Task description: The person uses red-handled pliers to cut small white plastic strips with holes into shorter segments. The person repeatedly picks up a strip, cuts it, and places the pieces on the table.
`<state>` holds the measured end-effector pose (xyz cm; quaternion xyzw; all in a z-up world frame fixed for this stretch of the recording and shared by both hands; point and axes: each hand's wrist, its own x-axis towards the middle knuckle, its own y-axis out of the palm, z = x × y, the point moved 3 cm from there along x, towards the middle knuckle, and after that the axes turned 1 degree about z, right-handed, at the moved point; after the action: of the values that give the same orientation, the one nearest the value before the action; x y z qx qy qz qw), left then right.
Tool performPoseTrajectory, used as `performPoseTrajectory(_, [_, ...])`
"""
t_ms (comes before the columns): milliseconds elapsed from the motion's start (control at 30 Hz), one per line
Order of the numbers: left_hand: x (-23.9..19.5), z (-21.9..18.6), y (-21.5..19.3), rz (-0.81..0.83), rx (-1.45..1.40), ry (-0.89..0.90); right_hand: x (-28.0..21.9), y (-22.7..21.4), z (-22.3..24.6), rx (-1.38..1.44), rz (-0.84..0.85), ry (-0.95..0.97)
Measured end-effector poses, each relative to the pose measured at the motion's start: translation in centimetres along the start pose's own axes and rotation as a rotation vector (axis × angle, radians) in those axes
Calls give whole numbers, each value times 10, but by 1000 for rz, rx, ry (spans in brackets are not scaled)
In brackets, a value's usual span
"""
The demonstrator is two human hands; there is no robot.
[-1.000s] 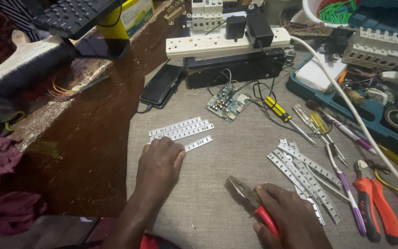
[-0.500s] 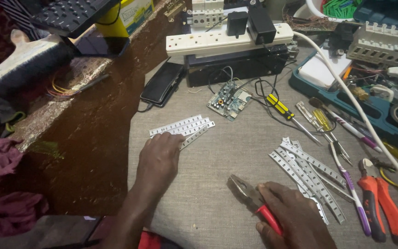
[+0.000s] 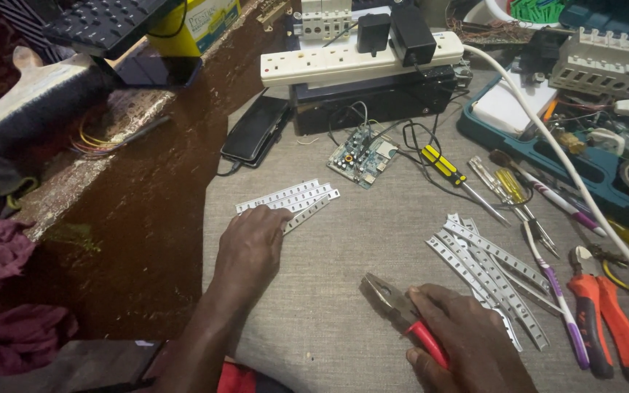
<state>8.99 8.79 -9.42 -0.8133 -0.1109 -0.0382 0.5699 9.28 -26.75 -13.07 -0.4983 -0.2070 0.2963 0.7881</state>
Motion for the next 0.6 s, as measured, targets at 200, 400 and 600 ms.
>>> performPoseTrajectory(200, [3, -5, -7, 54, -30, -69, 0, -6, 6, 26, -55, -39])
performPoseTrajectory(400, [3, -6, -7, 28, -51, -29, -2, -7, 8, 33, -85, -27])
performPoseTrajectory(600, [-2, -9, -3, 22, -41, -21, -1, -10, 9, 58, -83, -25])
